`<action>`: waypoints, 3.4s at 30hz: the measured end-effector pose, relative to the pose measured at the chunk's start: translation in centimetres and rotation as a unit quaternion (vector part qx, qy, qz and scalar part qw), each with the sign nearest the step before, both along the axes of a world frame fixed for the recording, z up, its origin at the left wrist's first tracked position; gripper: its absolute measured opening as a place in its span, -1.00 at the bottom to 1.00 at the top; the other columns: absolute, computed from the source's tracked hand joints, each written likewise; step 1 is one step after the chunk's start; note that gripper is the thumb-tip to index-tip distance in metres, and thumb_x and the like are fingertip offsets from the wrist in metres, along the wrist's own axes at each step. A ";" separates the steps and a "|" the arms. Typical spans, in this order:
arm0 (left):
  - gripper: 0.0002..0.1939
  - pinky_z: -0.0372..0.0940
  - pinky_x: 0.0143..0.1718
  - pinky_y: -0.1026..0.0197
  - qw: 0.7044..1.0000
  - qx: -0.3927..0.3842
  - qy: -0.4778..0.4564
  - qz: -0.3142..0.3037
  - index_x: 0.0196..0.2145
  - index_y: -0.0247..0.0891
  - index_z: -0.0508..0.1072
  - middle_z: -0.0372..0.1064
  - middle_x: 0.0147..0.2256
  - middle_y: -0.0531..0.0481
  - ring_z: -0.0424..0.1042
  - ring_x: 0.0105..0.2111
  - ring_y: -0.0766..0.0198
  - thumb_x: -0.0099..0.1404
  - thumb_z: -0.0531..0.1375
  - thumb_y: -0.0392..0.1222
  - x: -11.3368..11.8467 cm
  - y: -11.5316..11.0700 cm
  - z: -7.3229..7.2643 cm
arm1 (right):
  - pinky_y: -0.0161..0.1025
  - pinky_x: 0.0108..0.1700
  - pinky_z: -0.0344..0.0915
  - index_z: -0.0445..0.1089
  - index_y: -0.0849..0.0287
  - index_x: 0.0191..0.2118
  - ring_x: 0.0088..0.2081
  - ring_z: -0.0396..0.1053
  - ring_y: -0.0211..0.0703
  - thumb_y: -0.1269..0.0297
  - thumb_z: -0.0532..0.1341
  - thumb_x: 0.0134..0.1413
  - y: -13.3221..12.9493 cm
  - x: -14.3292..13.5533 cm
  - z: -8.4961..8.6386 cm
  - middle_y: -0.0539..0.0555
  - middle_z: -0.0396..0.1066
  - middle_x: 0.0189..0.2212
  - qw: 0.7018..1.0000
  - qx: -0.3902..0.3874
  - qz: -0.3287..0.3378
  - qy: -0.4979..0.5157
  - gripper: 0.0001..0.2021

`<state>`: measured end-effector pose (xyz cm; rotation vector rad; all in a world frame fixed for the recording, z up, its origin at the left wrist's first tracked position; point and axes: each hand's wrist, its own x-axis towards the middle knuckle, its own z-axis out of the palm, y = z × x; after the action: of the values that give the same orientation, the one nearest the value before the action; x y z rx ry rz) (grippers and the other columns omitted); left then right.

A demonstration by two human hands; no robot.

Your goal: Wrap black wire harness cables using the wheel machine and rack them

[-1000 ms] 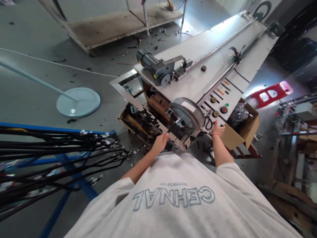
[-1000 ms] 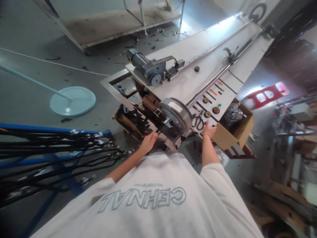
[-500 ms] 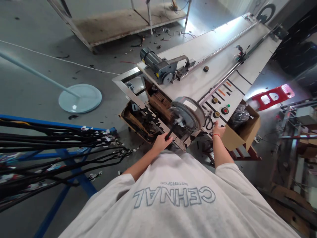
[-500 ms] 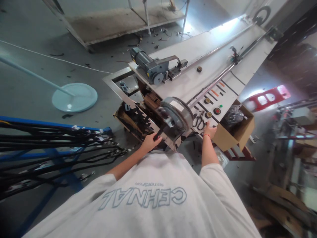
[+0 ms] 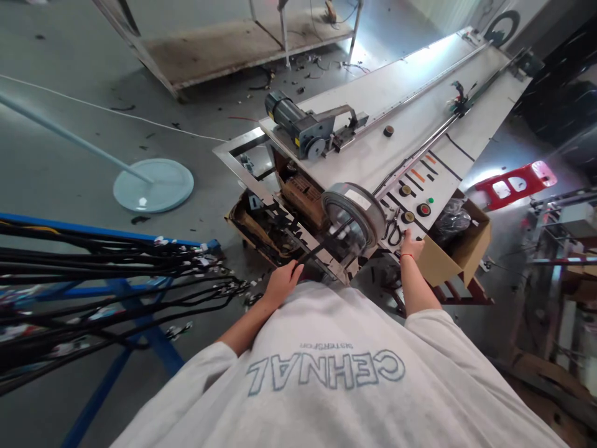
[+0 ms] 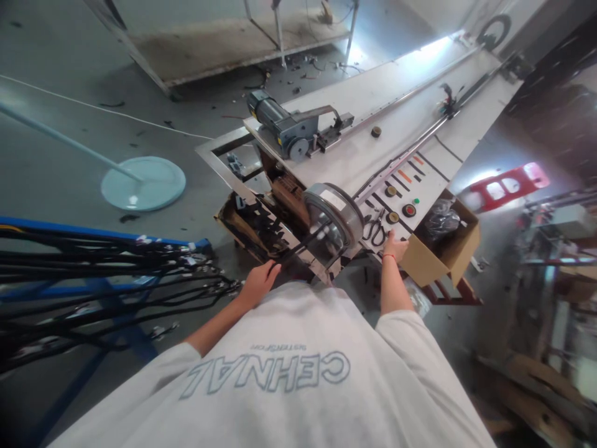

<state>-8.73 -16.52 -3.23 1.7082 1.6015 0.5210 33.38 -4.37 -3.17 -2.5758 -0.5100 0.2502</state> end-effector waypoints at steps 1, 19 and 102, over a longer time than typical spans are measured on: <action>-0.61 0.22 -0.36 0.21 1.000 0.005 -0.003 0.000 -0.34 -0.23 0.36 0.44 -0.46 -0.10 0.46 -0.43 0.13 0.43 -0.09 0.04 0.4 0.4 0.1 | 0.10 0.16 0.23 0.22 0.30 0.11 0.15 0.29 0.26 -0.23 0.19 0.06 0.0 0.0 0.0 0.44 0.29 0.12 1.000 0.000 0.001 0.001 -0.29; -0.68 0.24 -0.33 0.22 0.992 0.026 -0.123 -0.030 -0.25 -0.27 0.38 0.41 -0.45 -0.04 0.43 -0.42 0.20 0.45 -0.05 -0.03 6.6 6.1 0.4 | 0.13 0.14 0.24 0.22 0.29 0.10 0.14 0.31 0.27 -0.24 0.19 0.05 -0.1 -0.4 0.4 0.41 0.31 0.11 1.000 0.004 -0.008 0.011 -0.29; -0.65 0.21 -0.33 0.21 0.997 0.034 -0.041 -0.049 -0.36 -0.22 0.39 0.41 -0.48 -0.08 0.45 -0.41 0.12 0.43 0.00 0.04 5.1 5.9 1.1 | 0.10 0.14 0.24 0.22 0.28 0.10 0.13 0.31 0.26 -0.24 0.14 0.09 0.0 -0.2 0.0 0.41 0.31 0.10 1.000 -0.008 0.003 0.001 -0.31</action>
<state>-3.67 -10.66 -2.11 1.7816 1.4500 0.5956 33.21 -4.41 -3.17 -2.5893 -0.5174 0.2590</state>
